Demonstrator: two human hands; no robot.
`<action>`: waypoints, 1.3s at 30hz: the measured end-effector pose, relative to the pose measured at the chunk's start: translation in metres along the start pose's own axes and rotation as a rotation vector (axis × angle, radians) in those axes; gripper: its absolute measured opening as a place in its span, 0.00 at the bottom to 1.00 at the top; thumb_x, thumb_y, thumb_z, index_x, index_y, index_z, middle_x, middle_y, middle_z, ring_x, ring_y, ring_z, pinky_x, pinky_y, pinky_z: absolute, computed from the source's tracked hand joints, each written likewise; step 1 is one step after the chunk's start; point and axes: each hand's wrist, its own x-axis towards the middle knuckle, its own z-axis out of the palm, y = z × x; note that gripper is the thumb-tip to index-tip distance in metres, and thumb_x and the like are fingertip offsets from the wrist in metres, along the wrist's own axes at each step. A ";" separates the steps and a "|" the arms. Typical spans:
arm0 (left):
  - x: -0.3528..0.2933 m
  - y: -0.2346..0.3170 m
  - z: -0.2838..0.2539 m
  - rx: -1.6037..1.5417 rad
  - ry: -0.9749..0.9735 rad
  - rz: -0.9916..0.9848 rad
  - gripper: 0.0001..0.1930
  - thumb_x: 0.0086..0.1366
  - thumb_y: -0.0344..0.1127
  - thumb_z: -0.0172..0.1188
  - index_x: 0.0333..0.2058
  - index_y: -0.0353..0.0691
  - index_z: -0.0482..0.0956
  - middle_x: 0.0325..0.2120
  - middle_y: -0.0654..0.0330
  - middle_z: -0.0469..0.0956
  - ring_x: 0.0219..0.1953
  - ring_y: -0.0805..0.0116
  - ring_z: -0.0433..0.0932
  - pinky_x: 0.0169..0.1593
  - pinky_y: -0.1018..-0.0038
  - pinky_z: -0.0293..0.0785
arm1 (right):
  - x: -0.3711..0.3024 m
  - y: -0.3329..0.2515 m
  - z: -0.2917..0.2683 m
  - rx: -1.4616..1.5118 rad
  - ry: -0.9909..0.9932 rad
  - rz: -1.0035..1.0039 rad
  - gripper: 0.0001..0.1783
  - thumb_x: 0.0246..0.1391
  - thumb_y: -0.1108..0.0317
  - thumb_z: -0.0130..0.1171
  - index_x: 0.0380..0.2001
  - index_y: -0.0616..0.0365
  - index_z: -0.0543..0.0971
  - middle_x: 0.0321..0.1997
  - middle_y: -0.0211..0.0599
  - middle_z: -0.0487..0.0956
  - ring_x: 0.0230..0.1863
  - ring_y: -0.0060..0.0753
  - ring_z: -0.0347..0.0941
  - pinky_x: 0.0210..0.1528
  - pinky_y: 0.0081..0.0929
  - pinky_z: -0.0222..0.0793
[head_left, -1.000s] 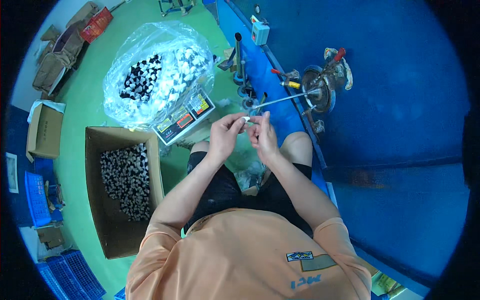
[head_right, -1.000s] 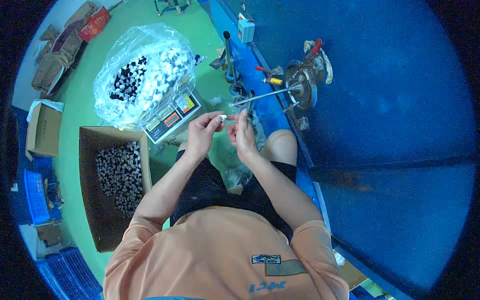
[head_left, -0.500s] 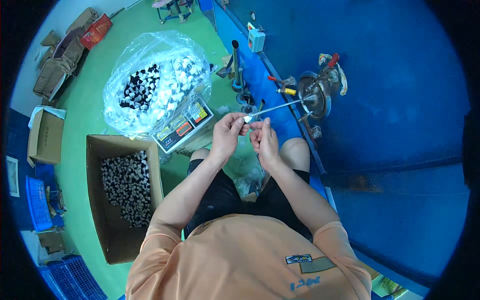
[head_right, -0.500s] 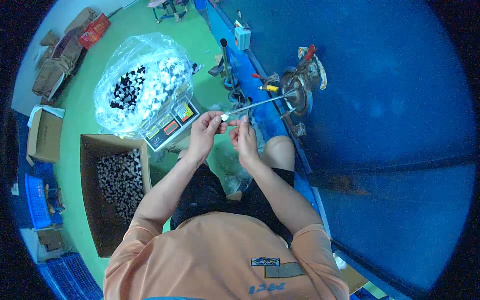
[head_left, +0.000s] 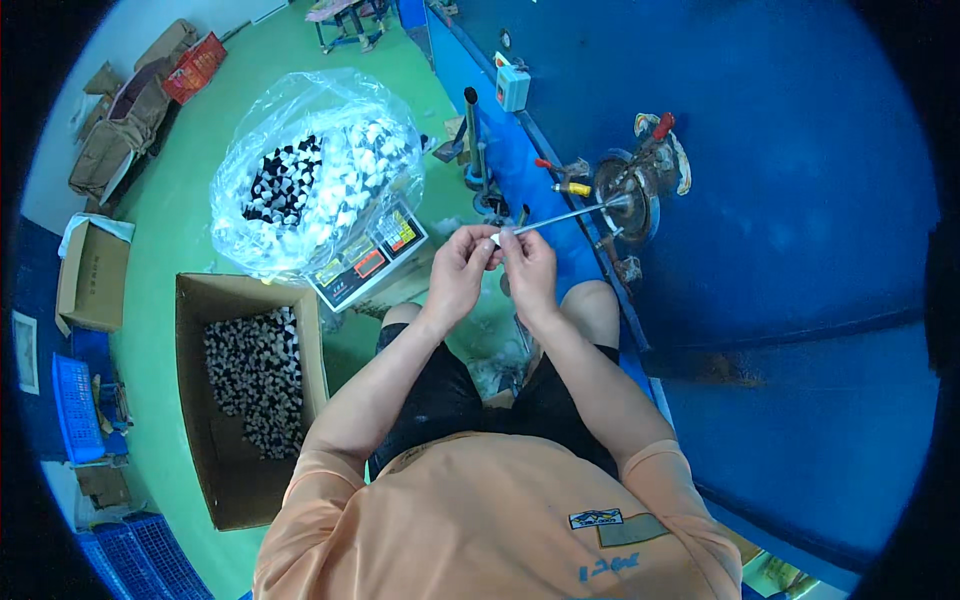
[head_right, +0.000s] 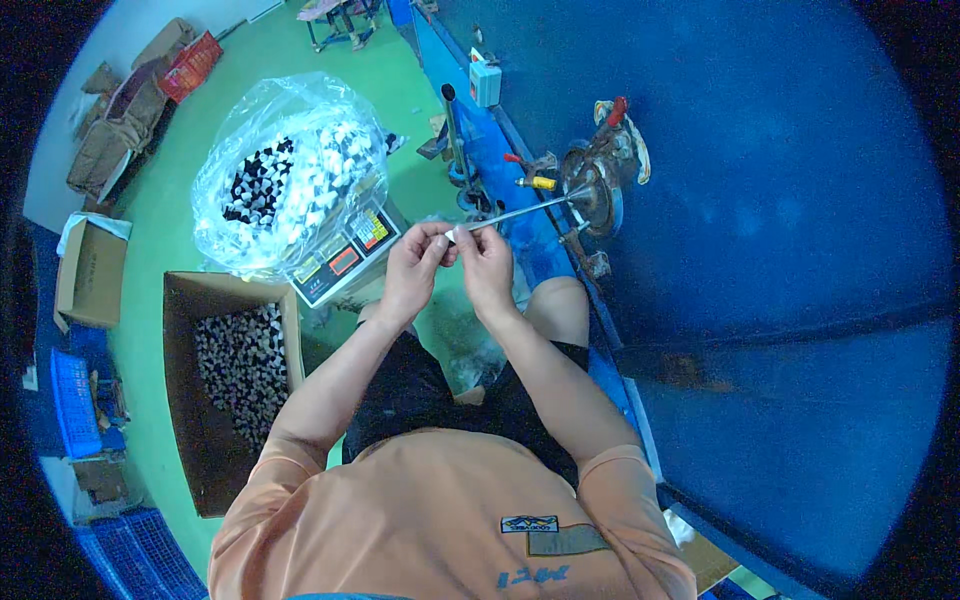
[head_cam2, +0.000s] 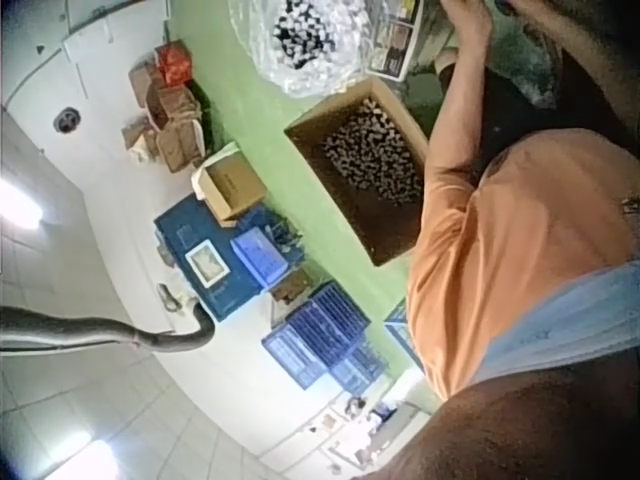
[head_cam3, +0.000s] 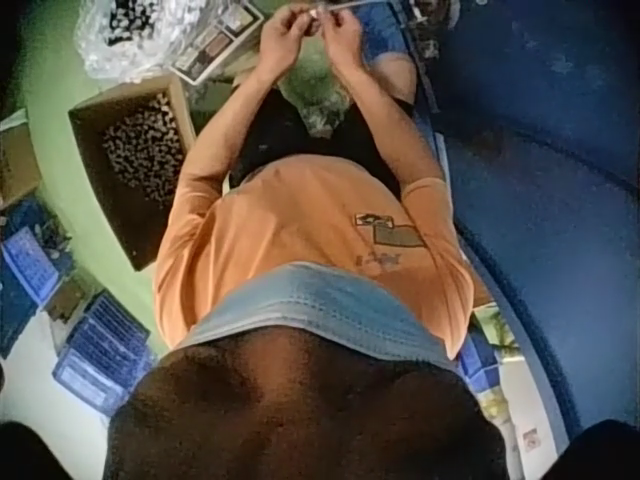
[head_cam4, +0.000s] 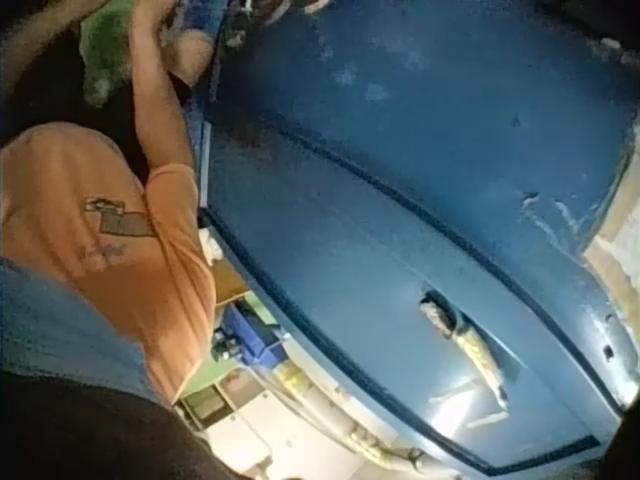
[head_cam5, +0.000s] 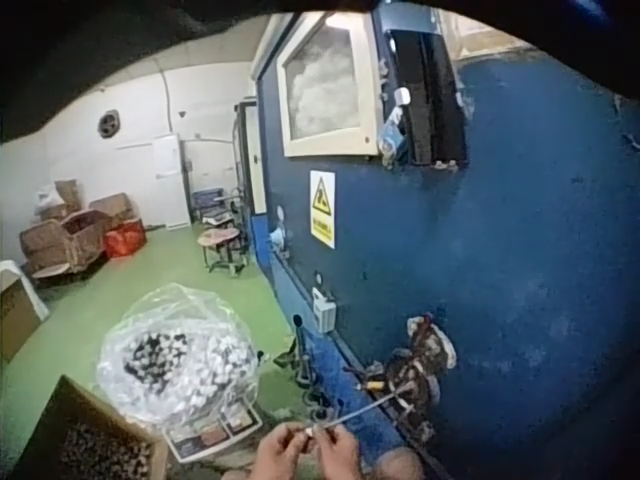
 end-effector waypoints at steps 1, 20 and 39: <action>0.000 0.001 0.001 0.000 0.002 -0.001 0.09 0.70 0.25 0.51 0.46 0.31 0.74 0.30 0.59 0.76 0.31 0.74 0.74 0.38 0.80 0.74 | 0.001 0.000 -0.001 0.000 -0.002 0.001 0.09 0.66 0.65 0.52 0.32 0.58 0.75 0.22 0.25 0.71 0.21 0.12 0.60 0.21 0.13 0.54; -0.003 0.009 0.013 -0.004 0.206 -0.060 0.09 0.64 0.25 0.57 0.43 0.30 0.75 0.24 0.60 0.76 0.25 0.77 0.73 0.29 0.82 0.71 | -0.006 -0.020 0.001 0.064 -0.027 0.204 0.15 0.67 0.58 0.51 0.31 0.56 0.74 0.23 0.26 0.71 0.19 0.14 0.60 0.20 0.13 0.53; -0.050 0.004 -0.012 0.747 -0.057 0.123 0.16 0.55 0.25 0.62 0.44 0.37 0.78 0.30 0.61 0.78 0.27 0.68 0.73 0.34 0.71 0.71 | -0.023 -0.008 0.008 0.710 -0.162 0.603 0.37 0.65 0.33 0.35 0.48 0.59 0.70 0.51 0.47 0.77 0.46 0.35 0.74 0.47 0.33 0.70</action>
